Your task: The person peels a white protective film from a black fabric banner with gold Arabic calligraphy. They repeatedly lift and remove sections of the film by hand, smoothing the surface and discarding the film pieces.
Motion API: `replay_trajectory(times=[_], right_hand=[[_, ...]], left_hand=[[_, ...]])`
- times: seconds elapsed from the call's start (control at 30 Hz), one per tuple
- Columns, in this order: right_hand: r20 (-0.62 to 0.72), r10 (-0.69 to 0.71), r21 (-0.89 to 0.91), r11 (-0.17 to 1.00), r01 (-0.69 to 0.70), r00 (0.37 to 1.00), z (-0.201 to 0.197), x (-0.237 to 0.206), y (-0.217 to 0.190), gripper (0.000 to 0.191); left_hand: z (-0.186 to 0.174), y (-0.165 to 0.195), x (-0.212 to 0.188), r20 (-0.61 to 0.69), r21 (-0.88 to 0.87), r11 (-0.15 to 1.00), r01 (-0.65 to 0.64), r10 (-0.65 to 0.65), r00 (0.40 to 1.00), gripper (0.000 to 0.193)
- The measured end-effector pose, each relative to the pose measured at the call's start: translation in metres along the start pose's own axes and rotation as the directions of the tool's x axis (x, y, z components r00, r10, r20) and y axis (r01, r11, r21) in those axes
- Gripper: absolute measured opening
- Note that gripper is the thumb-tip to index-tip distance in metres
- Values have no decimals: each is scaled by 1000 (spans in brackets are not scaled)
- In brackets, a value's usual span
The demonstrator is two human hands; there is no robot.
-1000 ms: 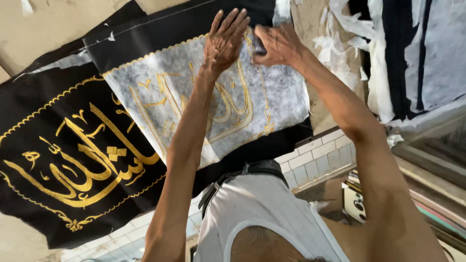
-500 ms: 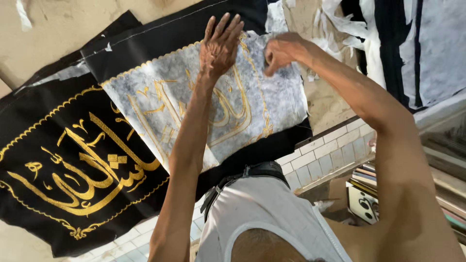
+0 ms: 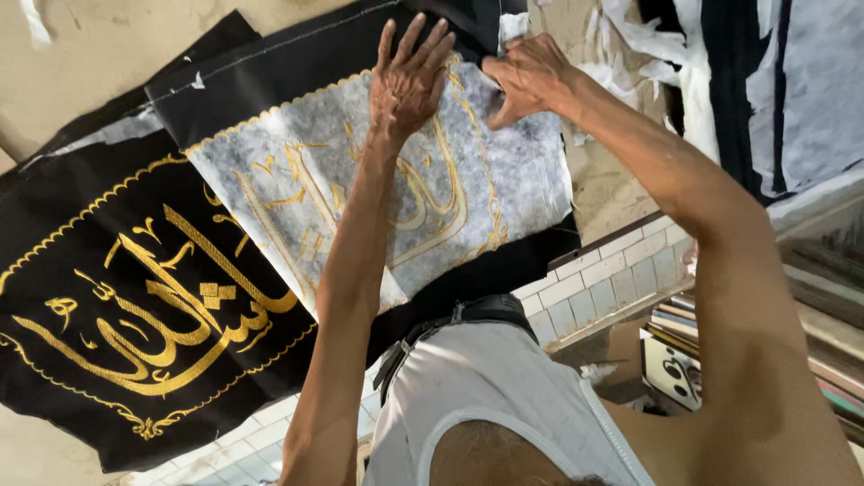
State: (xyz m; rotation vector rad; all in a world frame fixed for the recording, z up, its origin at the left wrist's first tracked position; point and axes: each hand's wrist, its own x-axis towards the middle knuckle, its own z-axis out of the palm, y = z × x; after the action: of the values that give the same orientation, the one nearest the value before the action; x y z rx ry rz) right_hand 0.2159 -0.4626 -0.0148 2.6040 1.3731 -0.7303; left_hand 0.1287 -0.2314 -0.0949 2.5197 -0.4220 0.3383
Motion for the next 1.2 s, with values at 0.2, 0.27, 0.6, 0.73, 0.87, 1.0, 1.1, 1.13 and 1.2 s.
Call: replay_trajectory(times=[0.2,0.27,0.6,0.73,0.87,1.0,1.1,1.13,1.2], right_hand=[[481,52,163,975,-148,875,1,-16,-20,58],[681,58,200,944,-262,730,12,-28,-35,60],[652,152,146,936,-320,742,123,-204,-96,48],[903,111,-26,978,-205,414,146,-269,-113,94],[459,131,678,587,-442,879,106,-286,-113,55],[-190,606,907,409,-97,773,63,-163,-102,33],[-624,435,588,808,23,649,48,-46,-76,45],[-672,389,427,899,-100,630,48,-19,-71,47],[-604,490,448,861,-242,629,54,17,-69,37]], left_hand=[[1,3,2,-12,-21,998,51,-51,999,39],[1,3,2,-16,-24,999,43,-44,999,39],[-12,8,3,110,-111,983,145,-133,985,38],[-12,5,1,-67,-39,998,-42,39,997,46],[-2,-1,0,17,-65,998,26,-24,1000,47],[6,-3,6,-68,31,999,19,-17,998,44],[6,-1,15,-72,39,996,76,-73,995,43],[5,-1,18,-64,27,994,106,-104,993,43],[3,1,23,-83,10,991,135,-134,988,42]])
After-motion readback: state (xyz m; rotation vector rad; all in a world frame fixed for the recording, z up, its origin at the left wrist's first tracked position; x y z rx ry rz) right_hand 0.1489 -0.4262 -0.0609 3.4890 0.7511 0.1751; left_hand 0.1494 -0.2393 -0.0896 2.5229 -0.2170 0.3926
